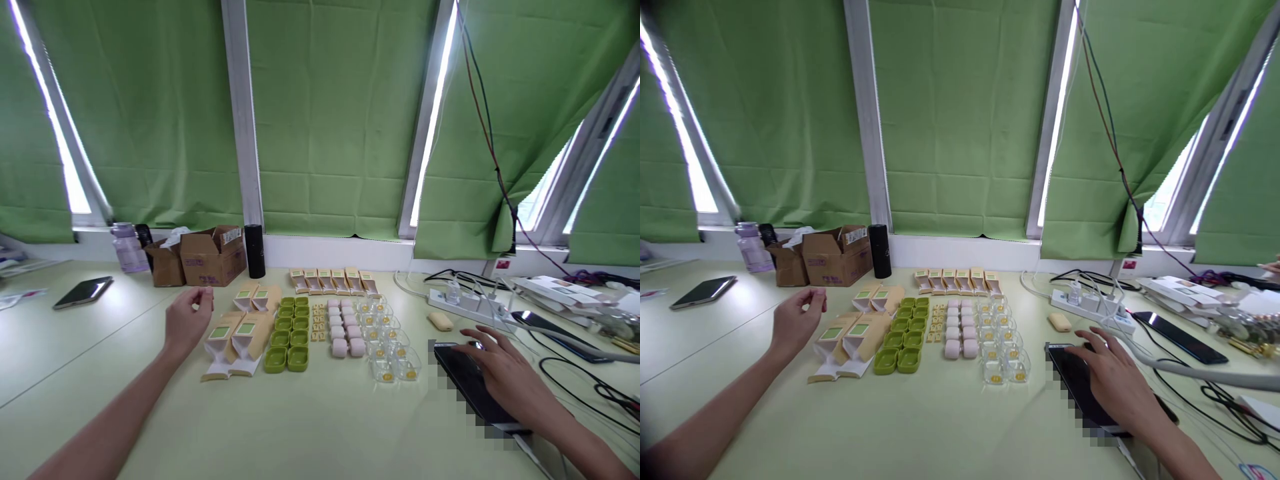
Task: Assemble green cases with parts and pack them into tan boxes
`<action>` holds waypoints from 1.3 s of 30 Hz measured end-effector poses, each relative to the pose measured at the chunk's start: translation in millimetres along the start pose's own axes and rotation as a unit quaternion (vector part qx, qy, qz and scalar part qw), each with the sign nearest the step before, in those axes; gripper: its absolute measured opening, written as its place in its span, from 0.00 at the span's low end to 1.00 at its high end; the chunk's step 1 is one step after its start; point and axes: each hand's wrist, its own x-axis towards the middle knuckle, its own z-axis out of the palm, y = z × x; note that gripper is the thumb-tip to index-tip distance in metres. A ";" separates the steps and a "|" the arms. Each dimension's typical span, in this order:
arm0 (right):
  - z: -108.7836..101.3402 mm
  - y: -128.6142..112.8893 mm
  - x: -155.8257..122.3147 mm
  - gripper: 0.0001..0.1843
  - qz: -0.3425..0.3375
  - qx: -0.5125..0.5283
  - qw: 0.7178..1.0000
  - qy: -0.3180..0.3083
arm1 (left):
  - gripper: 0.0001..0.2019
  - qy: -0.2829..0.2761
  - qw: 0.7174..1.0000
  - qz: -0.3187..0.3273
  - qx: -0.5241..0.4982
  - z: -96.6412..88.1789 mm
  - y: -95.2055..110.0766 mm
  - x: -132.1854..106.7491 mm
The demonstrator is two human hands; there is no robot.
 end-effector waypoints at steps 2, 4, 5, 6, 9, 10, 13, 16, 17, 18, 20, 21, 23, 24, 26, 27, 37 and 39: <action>-4.5 0.2 0.1 0.23 0.004 0.031 0.999 0.023 | 0.18 0.003 1.000 0.000 -0.002 0.4 -0.7 0.2; -9.2 0.7 -6.4 0.23 0.000 0.069 0.997 0.037 | 0.19 0.002 1.000 0.001 -0.001 0.7 -1.0 0.2; -11.0 1.1 -11.5 0.23 -0.001 0.084 0.996 0.037 | 0.19 0.001 1.000 0.000 -0.001 0.7 -0.9 0.1; -12.5 1.5 -17.3 0.23 -0.002 0.095 0.995 0.035 | 0.19 0.000 1.000 -0.001 0.000 0.7 -0.7 0.0; -14.5 2.6 -34.4 0.24 0.017 0.103 0.994 0.015 | 0.18 -0.001 1.000 -0.006 -0.003 0.1 0.7 -0.4; -14.7 2.4 -38.8 0.24 0.021 0.103 0.994 0.003 | 0.18 -0.001 1.000 -0.006 -0.003 -0.3 1.3 -0.5; -14.7 -1.7 -46.3 0.25 0.031 0.100 0.994 -0.015 | 0.18 -0.001 1.000 0.000 0.001 -1.1 2.3 -0.6; -15.0 -8.3 -47.3 0.26 0.040 0.101 0.994 -0.010 | 0.18 0.001 1.000 0.004 0.005 -1.2 1.9 -0.5; -15.1 -9.7 -47.0 0.26 0.040 0.102 0.994 -0.012 | 0.18 0.001 1.000 0.004 0.004 -1.0 1.5 -0.4; -15.0 -10.4 -46.6 0.26 0.039 0.104 0.994 -0.015 | 0.18 0.001 1.000 0.002 0.003 -0.8 1.0 -0.3; -14.3 -9.6 -46.3 0.26 0.034 0.107 0.993 -0.023 | 0.18 -0.001 1.000 -0.001 0.001 -0.1 0.1 -0.2; -13.8 -8.4 -46.5 0.26 0.031 0.109 0.993 -0.026 | 0.18 -0.002 1.000 -0.004 0.002 0.2 -0.3 -0.2; -13.0 -6.0 -47.3 0.25 0.026 0.114 0.993 -0.029 | 0.18 -0.005 1.000 -0.008 0.005 0.8 -0.8 -0.2; -12.8 -5.0 -48.0 0.25 0.025 0.118 0.992 -0.029 | 0.18 -0.005 1.000 -0.009 0.008 1.0 -1.0 -0.2; -13.5 -3.9 -49.6 0.24 0.021 0.124 0.992 -0.028 | 0.18 -0.005 1.000 -0.007 0.013 1.2 -1.2 -0.2; -14.4 -3.7 -50.6 0.24 0.018 0.127 0.991 -0.026 | 0.19 -0.004 1.000 -0.006 0.014 1.3 -1.2 -0.2; -29.7 -6.5 -59.3 0.20 -0.034 0.136 0.990 0.007 | 0.19 -0.004 1.000 0.003 0.015 1.3 -0.9 0.6; -29.5 -5.8 -60.3 0.21 -0.027 0.131 0.991 0.012 | 0.20 -0.005 1.000 0.003 0.015 1.0 -0.1 0.6</action>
